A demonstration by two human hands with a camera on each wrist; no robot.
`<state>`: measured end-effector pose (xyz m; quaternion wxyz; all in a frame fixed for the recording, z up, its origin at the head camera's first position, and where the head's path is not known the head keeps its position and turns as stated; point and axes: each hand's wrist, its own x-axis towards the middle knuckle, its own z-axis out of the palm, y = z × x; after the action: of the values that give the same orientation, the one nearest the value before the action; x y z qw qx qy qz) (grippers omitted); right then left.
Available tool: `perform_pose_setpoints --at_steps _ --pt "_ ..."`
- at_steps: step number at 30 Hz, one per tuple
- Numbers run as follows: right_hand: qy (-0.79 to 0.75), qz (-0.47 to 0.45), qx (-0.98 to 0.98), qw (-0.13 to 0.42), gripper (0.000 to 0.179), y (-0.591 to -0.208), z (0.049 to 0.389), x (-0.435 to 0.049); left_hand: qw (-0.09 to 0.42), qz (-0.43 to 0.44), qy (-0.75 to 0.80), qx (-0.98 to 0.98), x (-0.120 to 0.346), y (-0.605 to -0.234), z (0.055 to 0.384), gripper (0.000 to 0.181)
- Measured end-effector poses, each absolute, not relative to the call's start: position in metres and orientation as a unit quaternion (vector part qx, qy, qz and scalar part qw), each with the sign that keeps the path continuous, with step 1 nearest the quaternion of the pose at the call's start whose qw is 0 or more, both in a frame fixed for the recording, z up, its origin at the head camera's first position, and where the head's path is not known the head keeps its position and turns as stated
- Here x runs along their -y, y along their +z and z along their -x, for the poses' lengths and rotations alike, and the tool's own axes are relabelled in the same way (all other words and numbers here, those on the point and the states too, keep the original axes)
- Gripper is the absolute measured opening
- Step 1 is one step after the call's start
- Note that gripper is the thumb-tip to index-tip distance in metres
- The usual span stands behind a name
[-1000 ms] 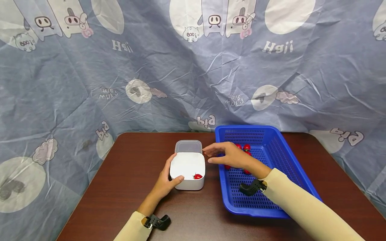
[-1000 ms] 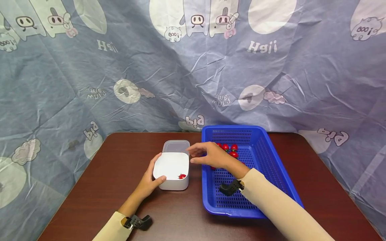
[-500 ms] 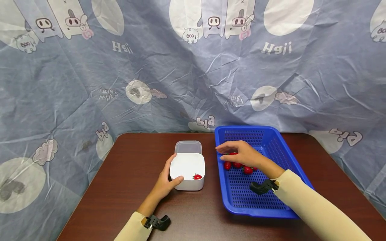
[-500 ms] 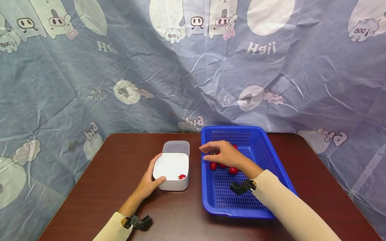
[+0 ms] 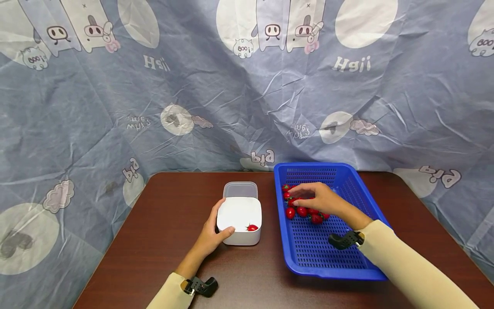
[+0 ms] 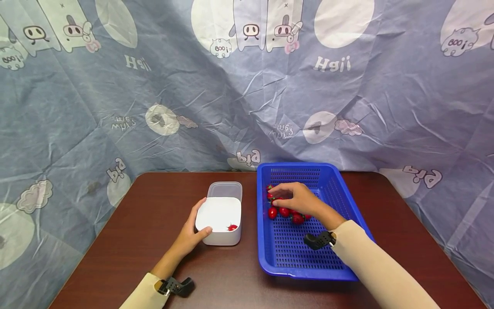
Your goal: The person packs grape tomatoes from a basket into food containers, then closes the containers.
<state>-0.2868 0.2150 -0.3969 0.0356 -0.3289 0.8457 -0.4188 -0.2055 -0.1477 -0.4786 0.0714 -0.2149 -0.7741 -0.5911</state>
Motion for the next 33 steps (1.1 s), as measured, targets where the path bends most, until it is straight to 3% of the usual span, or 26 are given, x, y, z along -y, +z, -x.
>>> perform_pose_setpoints --at_steps 33 --pt "-0.317 0.311 -0.894 0.065 0.032 -0.425 0.298 -0.235 0.069 0.214 -0.591 0.774 0.147 -0.477 0.204 0.084"
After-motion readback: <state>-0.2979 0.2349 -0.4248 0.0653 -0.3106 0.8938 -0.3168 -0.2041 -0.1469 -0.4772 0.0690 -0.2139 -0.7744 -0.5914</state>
